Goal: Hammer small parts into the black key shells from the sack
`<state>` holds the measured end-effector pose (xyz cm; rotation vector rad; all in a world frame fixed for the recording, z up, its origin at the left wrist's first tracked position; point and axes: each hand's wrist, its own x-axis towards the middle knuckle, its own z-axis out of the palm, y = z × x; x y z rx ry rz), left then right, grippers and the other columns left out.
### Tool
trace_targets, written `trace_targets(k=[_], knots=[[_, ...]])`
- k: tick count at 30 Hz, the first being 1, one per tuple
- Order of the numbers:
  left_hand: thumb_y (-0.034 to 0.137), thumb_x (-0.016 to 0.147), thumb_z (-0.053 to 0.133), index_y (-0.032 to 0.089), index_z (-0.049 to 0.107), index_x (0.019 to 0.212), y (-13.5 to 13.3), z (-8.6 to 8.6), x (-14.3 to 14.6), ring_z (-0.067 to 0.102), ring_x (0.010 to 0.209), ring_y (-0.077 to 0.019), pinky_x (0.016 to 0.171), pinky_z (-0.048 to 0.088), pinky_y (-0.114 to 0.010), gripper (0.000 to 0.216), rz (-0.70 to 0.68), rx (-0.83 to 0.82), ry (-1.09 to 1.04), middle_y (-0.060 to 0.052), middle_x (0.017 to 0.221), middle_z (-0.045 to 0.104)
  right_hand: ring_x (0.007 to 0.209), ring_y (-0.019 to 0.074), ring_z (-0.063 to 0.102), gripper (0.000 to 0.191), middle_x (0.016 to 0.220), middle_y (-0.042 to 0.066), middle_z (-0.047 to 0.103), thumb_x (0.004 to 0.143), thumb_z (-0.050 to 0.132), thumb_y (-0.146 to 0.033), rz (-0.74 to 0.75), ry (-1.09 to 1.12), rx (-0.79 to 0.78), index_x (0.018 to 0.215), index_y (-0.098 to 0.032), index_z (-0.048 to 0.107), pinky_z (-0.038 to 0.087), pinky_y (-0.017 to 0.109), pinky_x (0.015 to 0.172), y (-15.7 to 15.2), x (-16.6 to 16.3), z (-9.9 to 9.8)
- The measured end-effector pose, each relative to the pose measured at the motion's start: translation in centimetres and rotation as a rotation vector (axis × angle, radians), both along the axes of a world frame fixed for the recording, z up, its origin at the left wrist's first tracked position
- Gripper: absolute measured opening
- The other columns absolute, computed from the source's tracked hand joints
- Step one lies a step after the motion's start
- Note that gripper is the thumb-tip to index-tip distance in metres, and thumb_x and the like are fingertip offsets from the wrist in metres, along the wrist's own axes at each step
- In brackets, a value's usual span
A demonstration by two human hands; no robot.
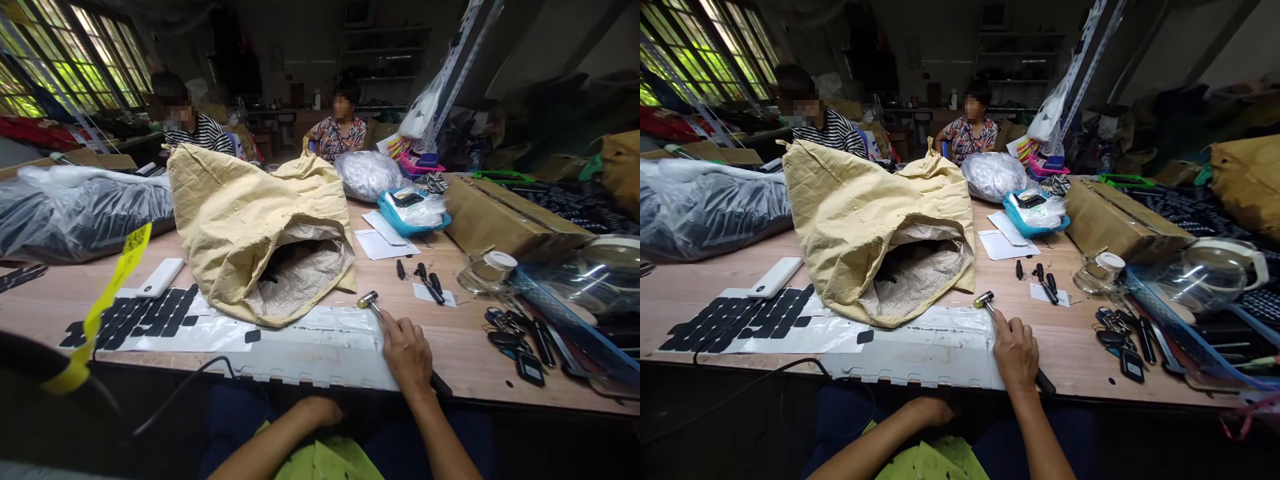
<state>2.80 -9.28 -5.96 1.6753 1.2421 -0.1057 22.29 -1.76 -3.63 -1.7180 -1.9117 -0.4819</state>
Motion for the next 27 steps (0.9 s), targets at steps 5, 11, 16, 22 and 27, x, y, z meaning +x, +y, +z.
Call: trace_targets(k=[5,11,16,22,27], knots=[[0.058,0.082,0.064,0.025,0.075,0.112,1.4,7.3,-1.4,0.07,0.093,-0.025,0.084,0.052,-0.032,0.046,-0.428,-0.14,-0.263,-0.002,0.098,0.077,0.072,0.0184,0.042,0.034,0.076,0.005,0.053,0.092,0.05,-0.019,0.011,-0.006,0.003,0.12,-0.028,0.068,0.029,0.03,0.062,-0.1,0.2,0.0],[0.035,0.091,0.056,0.017,0.065,0.126,11.2,12.1,-6.1,0.064,0.105,-0.0294,0.084,0.049,-0.038,0.04,0.678,0.566,0.257,-0.017,0.122,0.067,0.071,0.0184,0.042,0.034,0.075,0.005,0.052,0.093,0.047,-0.021,-0.001,-0.033,0.017,0.119,-0.027,0.069,0.03,0.03,0.062,0.1,0.2,-0.3],[0.032,0.091,0.055,0.015,0.067,0.119,16.2,10.4,-8.8,0.065,0.103,-0.0355,0.082,0.048,-0.044,0.035,0.97,0.595,0.623,-0.021,0.109,0.07,0.072,0.0188,0.044,0.034,0.075,0.004,0.052,0.093,0.047,-0.021,-0.002,-0.02,0.016,0.119,-0.027,0.068,0.031,0.03,0.062,0.2,0.0,-0.3],[0.013,0.088,0.046,0.016,0.069,0.115,16.0,9.0,-8.3,0.065,0.101,-0.0332,0.086,0.044,-0.045,0.036,0.984,0.703,0.668,-0.02,0.11,0.069,0.071,0.0181,0.044,0.032,0.074,0.004,0.052,0.092,0.049,-0.022,-0.023,-0.031,0.029,0.116,-0.029,0.069,0.031,0.029,0.061,0.2,0.0,-0.2],[0.023,0.087,0.055,0.018,0.071,0.099,14.4,9.6,-7.8,0.065,0.097,-0.0313,0.08,0.045,-0.04,0.021,0.985,0.681,0.612,-0.016,0.104,0.069,0.071,0.0181,0.043,0.031,0.074,0.003,0.052,0.092,0.05,-0.021,-0.018,-0.04,0.049,0.114,-0.027,0.07,0.031,0.029,0.062,0.4,0.1,-0.4]])
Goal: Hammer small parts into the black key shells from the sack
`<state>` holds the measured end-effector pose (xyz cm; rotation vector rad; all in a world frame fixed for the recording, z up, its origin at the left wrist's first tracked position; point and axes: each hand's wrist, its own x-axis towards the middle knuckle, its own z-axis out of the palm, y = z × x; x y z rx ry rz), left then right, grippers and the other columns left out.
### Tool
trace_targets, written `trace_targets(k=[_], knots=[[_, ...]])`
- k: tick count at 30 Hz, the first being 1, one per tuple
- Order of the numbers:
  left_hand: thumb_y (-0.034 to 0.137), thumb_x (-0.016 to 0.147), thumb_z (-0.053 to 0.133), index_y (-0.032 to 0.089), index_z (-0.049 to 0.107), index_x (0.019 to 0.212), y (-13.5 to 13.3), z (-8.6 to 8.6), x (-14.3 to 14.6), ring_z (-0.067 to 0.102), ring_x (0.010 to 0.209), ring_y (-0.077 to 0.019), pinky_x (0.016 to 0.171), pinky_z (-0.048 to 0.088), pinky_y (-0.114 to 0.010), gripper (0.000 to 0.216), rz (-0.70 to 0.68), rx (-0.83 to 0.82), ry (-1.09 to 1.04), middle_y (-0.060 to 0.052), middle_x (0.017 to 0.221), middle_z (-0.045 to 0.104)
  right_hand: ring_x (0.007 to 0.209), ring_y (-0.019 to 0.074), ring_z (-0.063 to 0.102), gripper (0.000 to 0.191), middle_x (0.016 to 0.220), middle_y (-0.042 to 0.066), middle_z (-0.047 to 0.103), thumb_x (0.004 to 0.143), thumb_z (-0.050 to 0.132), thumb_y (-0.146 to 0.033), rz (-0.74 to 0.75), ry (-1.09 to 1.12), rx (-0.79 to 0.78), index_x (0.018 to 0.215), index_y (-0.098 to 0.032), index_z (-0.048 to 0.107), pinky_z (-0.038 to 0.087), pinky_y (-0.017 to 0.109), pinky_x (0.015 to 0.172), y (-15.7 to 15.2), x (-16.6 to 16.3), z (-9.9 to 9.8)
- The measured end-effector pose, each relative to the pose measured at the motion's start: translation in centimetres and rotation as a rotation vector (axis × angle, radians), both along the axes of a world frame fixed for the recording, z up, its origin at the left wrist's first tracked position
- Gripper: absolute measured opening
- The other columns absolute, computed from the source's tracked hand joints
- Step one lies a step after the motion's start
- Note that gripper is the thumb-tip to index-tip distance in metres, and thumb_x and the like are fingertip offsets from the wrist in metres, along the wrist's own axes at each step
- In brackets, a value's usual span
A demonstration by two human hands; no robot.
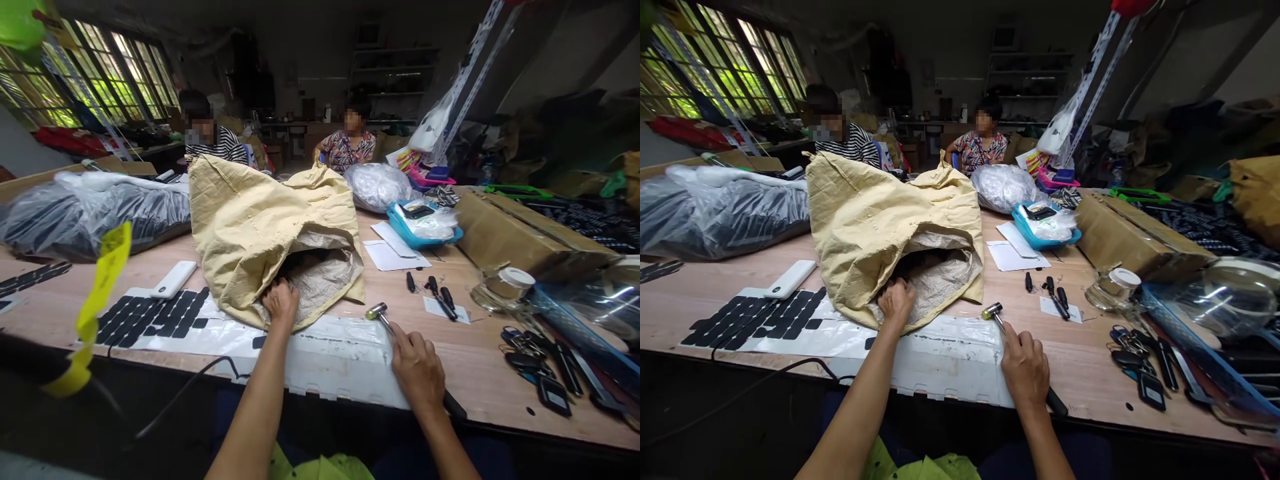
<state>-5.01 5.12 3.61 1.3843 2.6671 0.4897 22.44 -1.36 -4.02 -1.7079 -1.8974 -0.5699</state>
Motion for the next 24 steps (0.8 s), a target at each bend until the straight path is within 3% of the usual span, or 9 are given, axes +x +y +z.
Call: trace_targets(k=[4,7,13,16,19,24], knots=[[0.023,0.087,0.06,0.021,0.065,0.092,-2.0,0.0,0.5,0.064,0.097,-0.0248,0.081,0.045,-0.033,0.007,-0.209,0.131,-0.002,-0.008,0.098,0.069,0.073,0.0182,0.043,0.034,0.075,0.003,0.052,0.09,0.051,-0.019,-0.024,0.022,-0.041,0.117,-0.028,0.069,0.03,0.029,0.063,-0.1,-0.3,0.3],[0.021,0.085,0.065,0.023,0.061,0.089,-3.3,-0.4,1.4,0.063,0.086,-0.0194,0.076,0.044,-0.028,0.006,-0.413,0.212,-0.143,-0.002,0.09,0.068,0.077,0.0184,0.043,0.035,0.079,0.004,0.054,0.09,0.052,-0.018,-0.043,0.038,-0.113,0.118,-0.029,0.069,0.031,0.03,0.065,-0.4,-0.7,0.8],[0.02,0.082,0.067,0.025,0.062,0.085,-4.8,-1.5,4.6,0.061,0.082,-0.0177,0.077,0.045,-0.028,0.008,-0.781,0.148,-0.378,0.002,0.085,0.068,0.081,0.02,0.044,0.036,0.083,0.006,0.055,0.092,0.049,-0.018,-0.063,0.066,-0.174,0.122,-0.03,0.067,0.032,0.031,0.067,-0.5,-1.5,1.5],[0.021,0.082,0.067,0.024,0.066,0.086,-4.8,-2.2,5.2,0.061,0.091,-0.0204,0.083,0.046,-0.031,0.005,-0.837,0.131,-0.383,-0.001,0.088,0.069,0.082,0.0202,0.045,0.037,0.084,0.006,0.055,0.093,0.05,-0.019,-0.054,0.084,-0.196,0.124,-0.03,0.066,0.032,0.031,0.067,-0.6,-1.6,1.6],[0.021,0.078,0.073,0.022,0.069,0.093,-4.6,-2.8,4.8,0.06,0.096,-0.0214,0.088,0.046,-0.033,0.016,-0.85,0.17,-0.404,-0.003,0.095,0.068,0.082,0.0203,0.046,0.036,0.085,0.006,0.056,0.093,0.05,-0.02,-0.048,0.097,-0.213,0.124,-0.03,0.065,0.033,0.031,0.067,-0.5,-1.6,1.7],[0.018,0.075,0.074,0.021,0.072,0.086,-4.1,-3.0,4.4,0.059,0.092,-0.0208,0.084,0.046,-0.033,0.012,-0.828,0.119,-0.454,-0.002,0.088,0.064,0.081,0.0196,0.053,0.037,0.085,0.006,0.063,0.093,0.046,-0.017,-0.015,0.239,-0.253,0.121,-0.028,0.068,0.039,0.029,0.068,-0.4,-1.3,2.4]])
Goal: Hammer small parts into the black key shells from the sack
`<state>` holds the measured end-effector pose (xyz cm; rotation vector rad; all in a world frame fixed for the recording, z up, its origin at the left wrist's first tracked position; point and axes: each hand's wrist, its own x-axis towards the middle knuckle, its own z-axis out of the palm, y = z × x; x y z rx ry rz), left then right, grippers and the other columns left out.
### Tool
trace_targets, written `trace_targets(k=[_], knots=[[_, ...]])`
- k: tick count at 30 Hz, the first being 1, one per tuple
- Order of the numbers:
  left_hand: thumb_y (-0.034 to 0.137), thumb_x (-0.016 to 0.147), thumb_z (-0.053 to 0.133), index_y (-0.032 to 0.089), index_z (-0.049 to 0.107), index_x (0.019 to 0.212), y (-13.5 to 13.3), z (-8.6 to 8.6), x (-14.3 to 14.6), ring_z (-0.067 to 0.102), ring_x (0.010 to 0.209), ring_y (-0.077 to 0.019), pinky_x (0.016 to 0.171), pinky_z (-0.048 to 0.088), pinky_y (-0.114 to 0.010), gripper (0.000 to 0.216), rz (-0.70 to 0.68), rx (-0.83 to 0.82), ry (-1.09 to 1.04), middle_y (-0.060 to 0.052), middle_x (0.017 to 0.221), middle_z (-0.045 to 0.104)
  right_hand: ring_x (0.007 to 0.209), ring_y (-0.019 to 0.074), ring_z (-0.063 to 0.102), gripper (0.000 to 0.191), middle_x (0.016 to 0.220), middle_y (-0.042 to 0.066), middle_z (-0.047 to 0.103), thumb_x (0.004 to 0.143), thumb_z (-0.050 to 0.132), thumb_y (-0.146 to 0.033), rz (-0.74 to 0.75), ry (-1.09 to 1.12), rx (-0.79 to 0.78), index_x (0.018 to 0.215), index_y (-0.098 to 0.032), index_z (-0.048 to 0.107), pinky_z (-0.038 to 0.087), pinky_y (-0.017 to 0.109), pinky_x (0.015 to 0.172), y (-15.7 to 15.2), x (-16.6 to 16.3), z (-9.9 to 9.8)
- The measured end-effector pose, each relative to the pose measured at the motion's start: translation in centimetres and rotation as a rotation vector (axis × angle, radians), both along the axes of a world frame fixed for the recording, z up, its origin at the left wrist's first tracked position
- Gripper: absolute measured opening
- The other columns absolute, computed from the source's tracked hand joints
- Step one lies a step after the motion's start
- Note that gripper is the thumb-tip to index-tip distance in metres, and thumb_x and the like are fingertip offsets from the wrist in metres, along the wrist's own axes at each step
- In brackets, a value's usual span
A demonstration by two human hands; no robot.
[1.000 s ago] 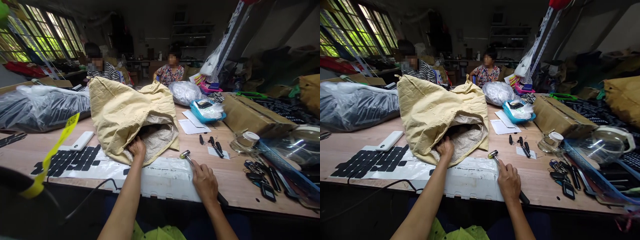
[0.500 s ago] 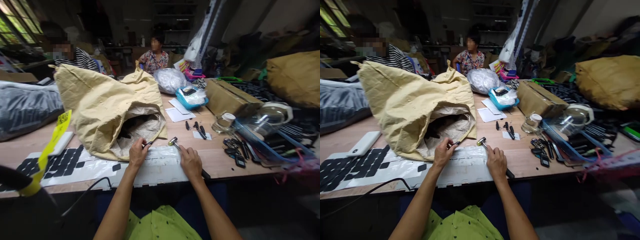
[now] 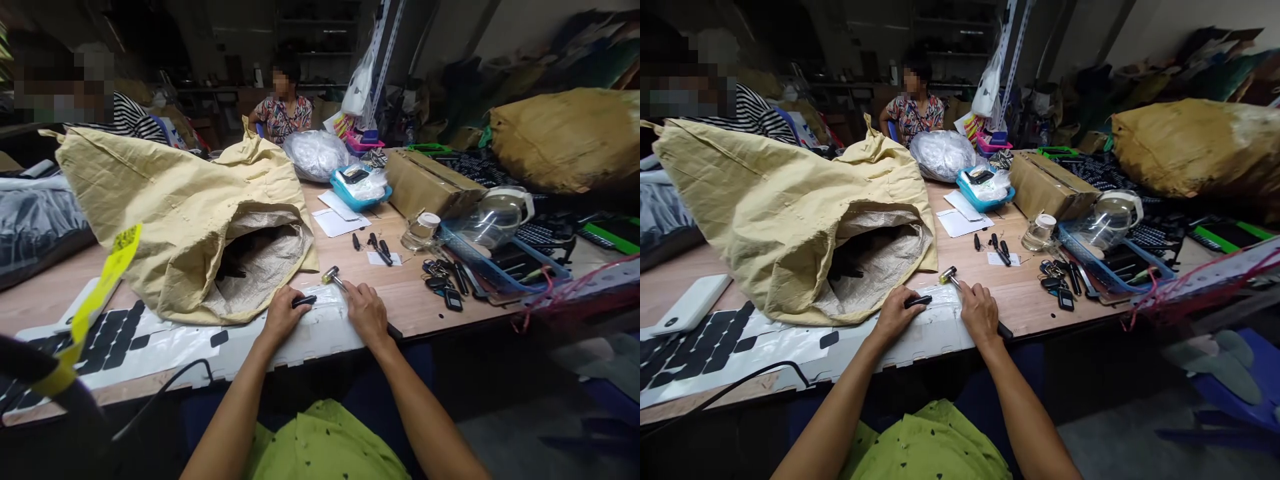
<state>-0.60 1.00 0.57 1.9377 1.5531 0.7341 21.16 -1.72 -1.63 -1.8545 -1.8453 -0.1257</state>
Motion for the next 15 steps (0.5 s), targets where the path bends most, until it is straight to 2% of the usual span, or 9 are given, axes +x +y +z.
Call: trace_targets(k=[4,7,11,15], knots=[[0.014,0.071,0.076,0.02,0.073,0.083,0.5,0.2,0.3,0.06,0.088,-0.0196,0.082,0.046,-0.032,0.014,0.021,-0.058,-0.031,-0.001,0.085,0.064,0.093,0.0181,0.063,0.039,0.099,0.005,0.071,0.094,0.041,-0.019,0.127,0.292,0.035,0.122,-0.026,0.068,0.05,0.028,0.08,-1.1,-0.4,1.3],[0.014,0.068,0.077,0.02,0.073,0.079,0.7,0.1,0.4,0.059,0.086,-0.0192,0.081,0.045,-0.031,0.013,0.052,-0.091,-0.06,0.0,0.084,0.064,0.099,0.0175,0.066,0.038,0.106,0.006,0.072,0.097,0.04,-0.024,0.267,0.424,0.039,0.123,-0.026,0.067,0.053,0.029,0.086,-2.4,-1.6,2.4],[0.013,0.068,0.076,0.021,0.073,0.077,0.6,0.1,0.5,0.059,0.087,-0.0189,0.081,0.045,-0.031,0.013,0.062,-0.091,-0.085,0.0,0.083,0.063,0.094,0.016,0.068,0.037,0.099,0.005,0.073,0.098,0.041,-0.025,0.377,0.441,0.022,0.125,-0.026,0.067,0.055,0.027,0.085,-3.8,-3.1,2.8],[0.013,0.069,0.074,0.022,0.072,0.071,0.5,0.0,0.6,0.057,0.083,-0.018,0.079,0.045,-0.031,0.01,0.034,-0.061,-0.076,0.001,0.077,0.06,0.092,0.0162,0.068,0.04,0.095,0.005,0.072,0.097,0.042,-0.02,0.395,0.357,0.01,0.128,-0.028,0.065,0.056,0.028,0.083,-4.3,-3.5,2.1]])
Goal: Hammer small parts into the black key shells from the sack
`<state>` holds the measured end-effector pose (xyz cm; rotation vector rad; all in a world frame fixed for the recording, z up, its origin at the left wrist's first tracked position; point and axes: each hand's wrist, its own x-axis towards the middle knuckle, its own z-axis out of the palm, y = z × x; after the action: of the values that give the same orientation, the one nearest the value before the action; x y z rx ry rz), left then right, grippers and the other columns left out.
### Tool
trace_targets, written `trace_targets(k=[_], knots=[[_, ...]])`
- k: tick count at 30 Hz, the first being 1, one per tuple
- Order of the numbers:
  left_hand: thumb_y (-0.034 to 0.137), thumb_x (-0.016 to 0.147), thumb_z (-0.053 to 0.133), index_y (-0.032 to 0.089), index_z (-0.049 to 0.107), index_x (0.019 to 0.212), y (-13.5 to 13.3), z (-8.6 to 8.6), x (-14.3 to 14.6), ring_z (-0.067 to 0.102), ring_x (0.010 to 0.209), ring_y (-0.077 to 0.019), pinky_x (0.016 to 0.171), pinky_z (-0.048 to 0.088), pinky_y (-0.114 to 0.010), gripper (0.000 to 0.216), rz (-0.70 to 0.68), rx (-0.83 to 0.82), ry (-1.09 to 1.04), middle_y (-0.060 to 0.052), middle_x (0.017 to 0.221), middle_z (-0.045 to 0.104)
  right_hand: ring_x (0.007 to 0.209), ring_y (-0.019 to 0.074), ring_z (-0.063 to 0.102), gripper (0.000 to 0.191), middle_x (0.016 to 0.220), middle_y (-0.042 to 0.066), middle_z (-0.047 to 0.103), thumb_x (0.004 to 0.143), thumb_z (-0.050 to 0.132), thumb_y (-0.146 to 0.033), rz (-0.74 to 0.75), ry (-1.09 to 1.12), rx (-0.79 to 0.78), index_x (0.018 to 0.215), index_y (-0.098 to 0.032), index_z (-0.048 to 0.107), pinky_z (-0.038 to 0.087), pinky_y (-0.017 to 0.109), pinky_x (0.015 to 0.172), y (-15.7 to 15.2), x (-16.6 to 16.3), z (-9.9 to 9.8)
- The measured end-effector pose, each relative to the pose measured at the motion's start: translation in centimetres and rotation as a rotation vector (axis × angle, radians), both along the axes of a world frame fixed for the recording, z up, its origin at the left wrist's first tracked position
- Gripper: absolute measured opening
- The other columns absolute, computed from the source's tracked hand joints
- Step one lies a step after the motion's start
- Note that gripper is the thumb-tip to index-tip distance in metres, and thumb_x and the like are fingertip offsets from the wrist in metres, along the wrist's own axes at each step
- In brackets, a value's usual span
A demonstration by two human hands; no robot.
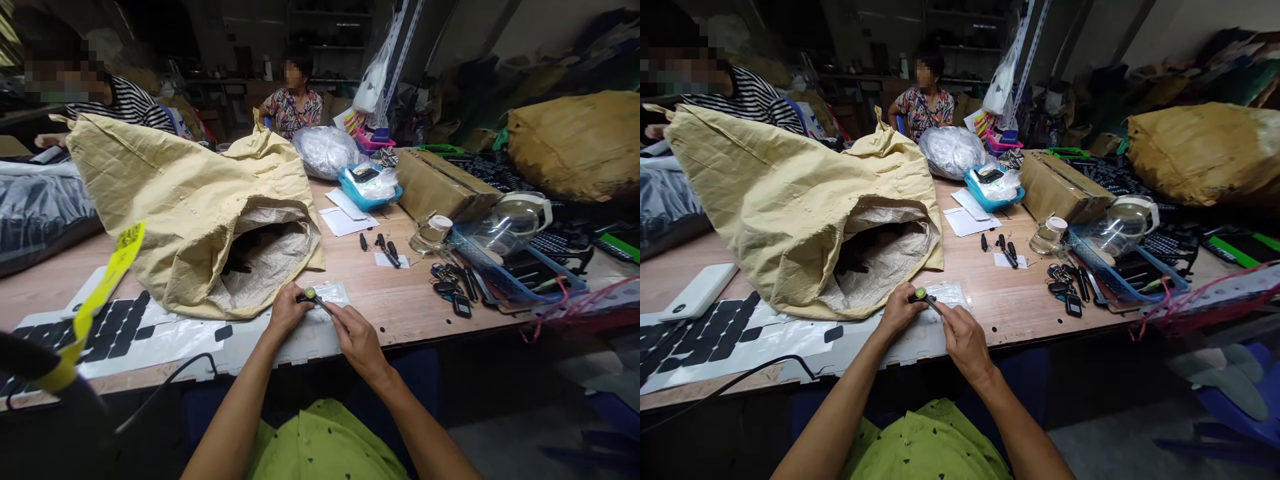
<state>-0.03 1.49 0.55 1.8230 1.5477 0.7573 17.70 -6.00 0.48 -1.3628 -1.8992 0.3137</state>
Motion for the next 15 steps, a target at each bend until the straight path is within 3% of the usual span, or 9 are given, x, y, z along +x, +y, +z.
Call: trace_targets(k=[9,15], knots=[[0.012,0.067,0.076,0.022,0.074,0.074,0.0,-0.5,0.1,0.058,0.086,-0.0184,0.08,0.045,-0.031,0.012,0.037,0.016,-0.016,0.0,0.08,0.063,0.093,0.0151,0.068,0.038,0.098,0.005,0.072,0.099,0.041,-0.024,-0.012,0.062,0.004,0.129,-0.026,0.064,0.055,0.026,0.086,0.1,1.1,0.1],[0.014,0.066,0.076,0.022,0.072,0.073,0.4,-0.5,0.1,0.059,0.086,-0.019,0.08,0.046,-0.031,0.011,0.04,-0.011,0.006,0.0,0.081,0.064,0.094,0.0159,0.067,0.038,0.1,0.004,0.072,0.097,0.04,-0.024,-0.04,0.022,-0.052,0.124,-0.028,0.067,0.054,0.028,0.083,1.3,2.6,-0.9]])
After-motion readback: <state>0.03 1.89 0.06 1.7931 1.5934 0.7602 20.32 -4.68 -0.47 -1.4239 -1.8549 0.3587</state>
